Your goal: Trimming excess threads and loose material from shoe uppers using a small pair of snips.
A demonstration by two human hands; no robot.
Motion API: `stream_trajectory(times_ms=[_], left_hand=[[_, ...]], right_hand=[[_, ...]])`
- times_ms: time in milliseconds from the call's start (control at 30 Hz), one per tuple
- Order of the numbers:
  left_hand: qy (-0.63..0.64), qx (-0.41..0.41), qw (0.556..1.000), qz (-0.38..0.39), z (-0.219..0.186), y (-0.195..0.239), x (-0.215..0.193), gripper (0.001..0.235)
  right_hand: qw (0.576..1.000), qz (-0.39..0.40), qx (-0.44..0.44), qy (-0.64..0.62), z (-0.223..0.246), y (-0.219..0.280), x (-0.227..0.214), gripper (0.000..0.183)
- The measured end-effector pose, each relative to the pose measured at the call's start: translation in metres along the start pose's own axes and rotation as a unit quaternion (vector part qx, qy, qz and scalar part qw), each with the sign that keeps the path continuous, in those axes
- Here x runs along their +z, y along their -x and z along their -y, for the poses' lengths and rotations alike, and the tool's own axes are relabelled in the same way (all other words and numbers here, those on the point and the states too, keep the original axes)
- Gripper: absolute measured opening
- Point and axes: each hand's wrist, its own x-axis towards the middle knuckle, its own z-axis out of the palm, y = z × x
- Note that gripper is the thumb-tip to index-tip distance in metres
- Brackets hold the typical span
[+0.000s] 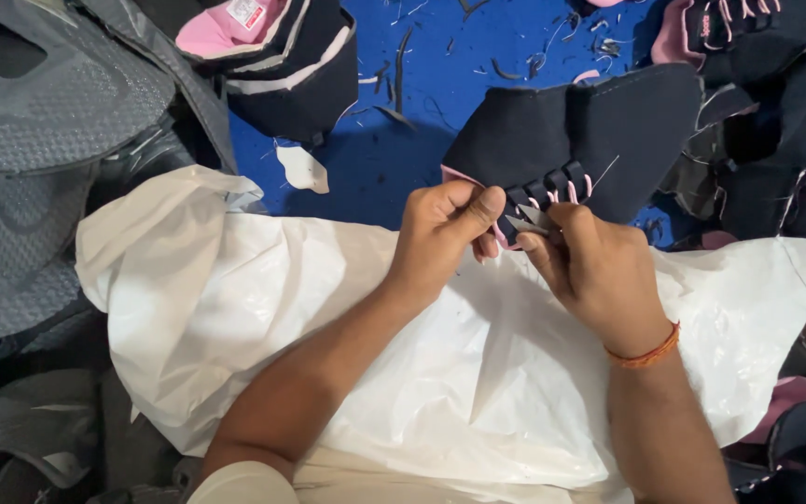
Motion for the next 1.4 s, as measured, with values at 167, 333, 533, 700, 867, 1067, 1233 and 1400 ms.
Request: stream_trajectory(times_ms=[167, 333, 533, 700, 867, 1067, 1233, 1400], left_hand=[[0.001, 0.001, 1.000, 0.012, 0.005, -0.001, -0.003, 0.041], [-0.015, 0.008, 0.999, 0.027, 0.002, -0.001, -0.002, 0.042], [-0.047, 0.020, 0.998, 0.042, -0.011, -0.002, -0.004, 0.045], [-0.026, 0.025, 0.998, 0.049, -0.006, -0.003, -0.006, 0.045], [-0.019, 0.018, 0.999, 0.037, -0.005, -0.005, -0.005, 0.043], [0.097, 0.030, 0.993, -0.062, -0.013, -0.017, -0.017, 0.037], [0.138, 0.034, 0.986, -0.090, -0.005, -0.017, -0.012, 0.033], [-0.155, 0.137, 0.970, -0.132, -0.010, -0.011, -0.006, 0.028]], right_hand=[[1.000, 0.018, -0.013, 0.000, 0.001, -0.002, -0.003, 0.032], [0.999, 0.038, -0.010, 0.018, -0.002, 0.000, -0.005, 0.025], [0.994, 0.027, 0.052, -0.090, -0.011, 0.013, -0.001, 0.023], [0.994, 0.017, 0.048, -0.093, -0.001, 0.001, 0.000, 0.031], [0.999, -0.008, 0.021, -0.046, -0.019, 0.017, 0.009, 0.018], [0.899, -0.227, 0.139, -0.349, -0.040, 0.022, 0.016, 0.017], [0.841, -0.237, 0.184, -0.451, -0.018, -0.005, 0.001, 0.036], [0.732, -0.176, 0.234, -0.615, -0.016, -0.005, -0.007, 0.025]])
